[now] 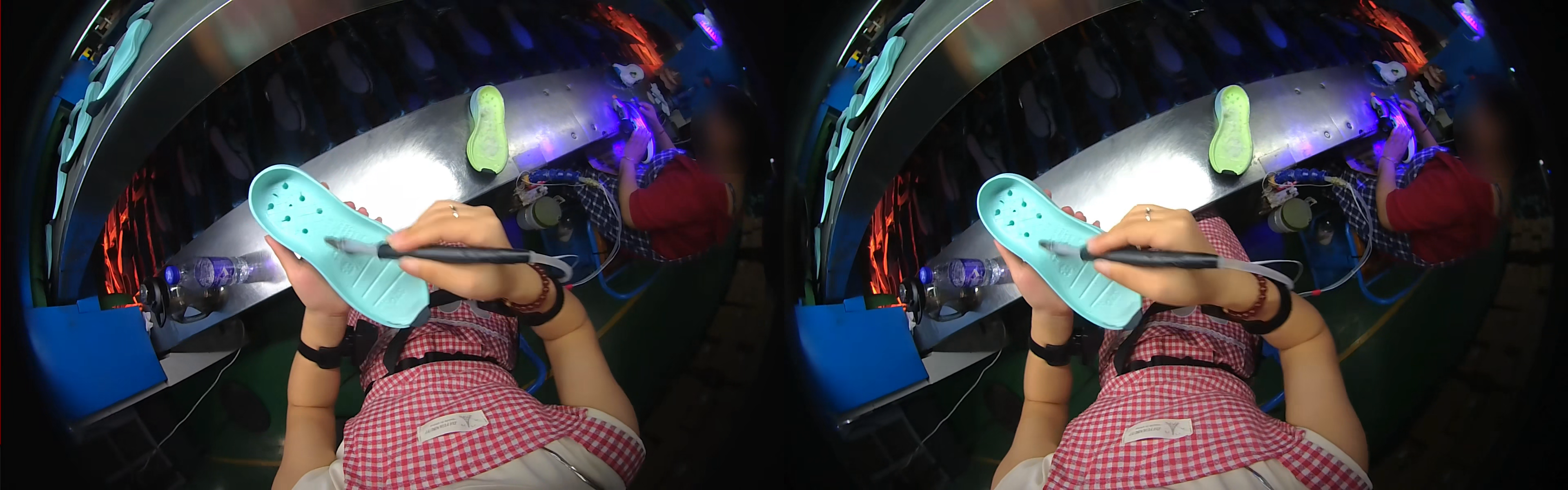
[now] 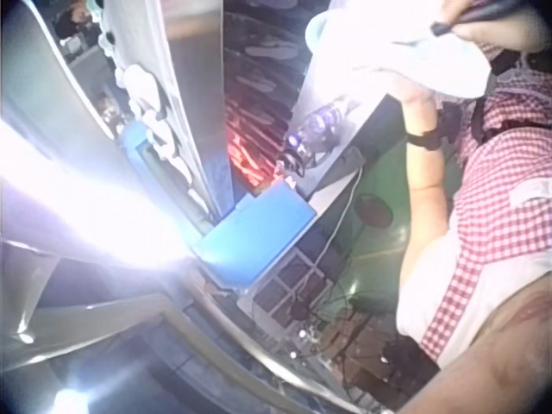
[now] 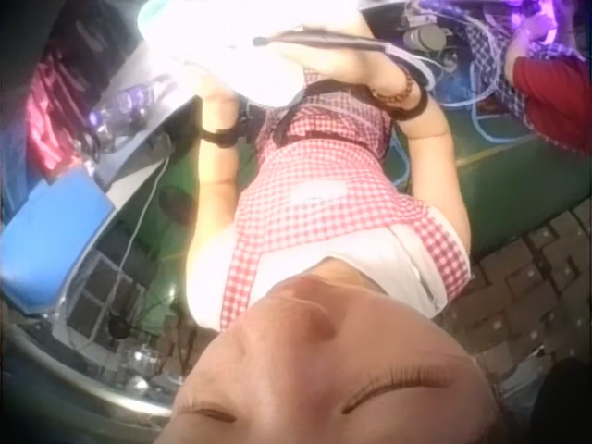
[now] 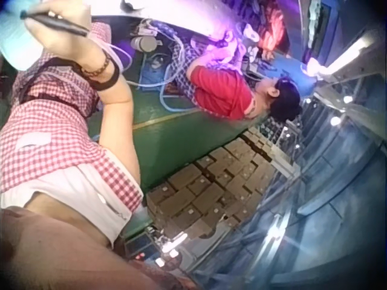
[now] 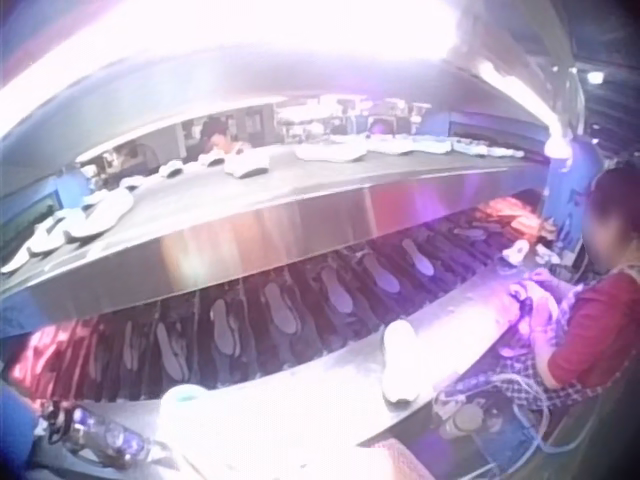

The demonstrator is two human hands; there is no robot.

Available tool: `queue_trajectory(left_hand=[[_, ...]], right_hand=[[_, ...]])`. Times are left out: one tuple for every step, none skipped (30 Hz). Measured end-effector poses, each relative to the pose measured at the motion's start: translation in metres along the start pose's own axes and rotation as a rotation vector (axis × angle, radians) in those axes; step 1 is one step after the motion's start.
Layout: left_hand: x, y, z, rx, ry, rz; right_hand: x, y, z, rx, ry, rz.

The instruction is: Apply adhesive or primer to the interior of rubber outsoles using a brush on a conveyor line.

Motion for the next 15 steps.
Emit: queue_trajectory(left_hand=[[0.0, -0.008, 0.001, -0.005, -0.006, -0.049], [0.0, -0.013, 0.003, 0.0, -0.018, -0.061], [0.004, -0.011, 0.005, -0.027, -0.051, -0.043], [0.007, -0.01, 0.008, -0.054, -0.087, -0.026], [0.011, -0.015, 0.013, -0.079, -0.092, -0.05], [0.011, -0.01, 0.015, -0.074, -0.102, -0.044], [0.013, -0.002, 0.02, -0.033, -0.134, 0.014], [0.014, 0.003, 0.028, 0.009, -0.172, 0.071], [0.012, -0.001, 0.035, 0.06, -0.198, 0.096], [0.012, -0.004, 0.037, 0.067, -0.236, 0.089], [0.011, -0.006, 0.037, 0.093, -0.261, 0.069], [0.011, -0.006, 0.042, 0.127, -0.307, 0.051], [0.009, -0.004, 0.045, 0.076, -0.27, 0.07], [0.006, -0.003, 0.046, 0.024, -0.237, 0.089], [0.006, 0.002, 0.043, -0.031, -0.205, 0.137]], right_hand=[[0.002, -0.007, -0.004, 0.031, 0.046, -0.022], [0.002, -0.015, -0.009, 0.062, 0.092, -0.045], [-0.002, -0.023, -0.015, 0.011, 0.163, -0.064], [-0.004, -0.025, -0.02, 0.052, 0.154, -0.164], [-0.003, -0.024, -0.02, 0.157, 0.144, -0.202], [-0.006, -0.025, -0.018, 0.268, 0.127, -0.244], [0.001, -0.017, -0.015, 0.275, 0.123, -0.179], [0.007, -0.011, -0.004, 0.274, -0.015, -0.097], [0.008, -0.014, 0.001, 0.253, -0.125, -0.134], [0.013, -0.015, 0.005, 0.226, -0.218, -0.172], [0.013, -0.018, -0.01, 0.102, 0.066, -0.184], [0.011, -0.023, -0.016, 0.036, 0.029, -0.285], [0.007, -0.027, -0.021, 0.179, 0.058, -0.346], [0.004, -0.029, -0.025, 0.237, 0.017, -0.456], [0.002, -0.028, -0.027, 0.361, 0.007, -0.474]])
Point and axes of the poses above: each hand's wrist, its own x-axis towards the middle knuckle, its own y-axis out of the back of the hand, z = x × y, the point moved 5 cm from there along x, towards the middle knuckle, and after that the axes turned 4 degrees about -y, right-handed, at the moved point
